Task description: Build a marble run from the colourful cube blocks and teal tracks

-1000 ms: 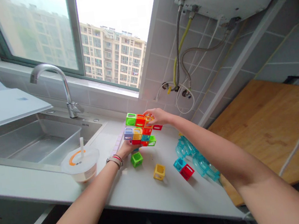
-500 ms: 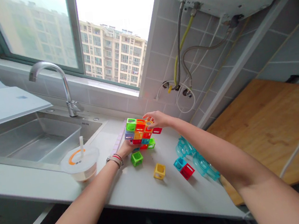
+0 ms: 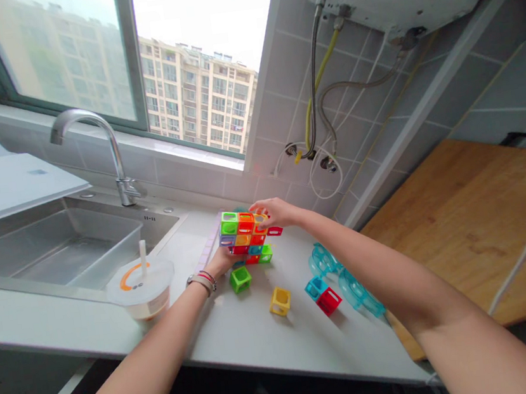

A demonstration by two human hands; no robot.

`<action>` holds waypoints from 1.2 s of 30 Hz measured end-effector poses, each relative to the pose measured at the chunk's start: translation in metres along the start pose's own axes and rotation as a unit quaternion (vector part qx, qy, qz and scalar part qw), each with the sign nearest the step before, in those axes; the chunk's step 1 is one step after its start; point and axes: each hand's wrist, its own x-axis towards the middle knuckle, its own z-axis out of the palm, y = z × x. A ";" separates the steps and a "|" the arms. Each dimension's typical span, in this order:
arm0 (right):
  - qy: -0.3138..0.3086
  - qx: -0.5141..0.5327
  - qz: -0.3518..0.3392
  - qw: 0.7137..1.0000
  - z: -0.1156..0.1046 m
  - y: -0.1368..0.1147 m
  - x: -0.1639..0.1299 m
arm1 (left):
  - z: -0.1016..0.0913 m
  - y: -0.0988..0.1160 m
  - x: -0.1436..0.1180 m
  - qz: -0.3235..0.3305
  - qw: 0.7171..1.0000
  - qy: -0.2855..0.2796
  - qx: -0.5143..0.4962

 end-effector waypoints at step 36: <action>0.028 0.052 -0.001 0.998 -0.001 0.008 -0.014 | -0.010 -0.015 0.003 0.024 0.988 -0.007 0.155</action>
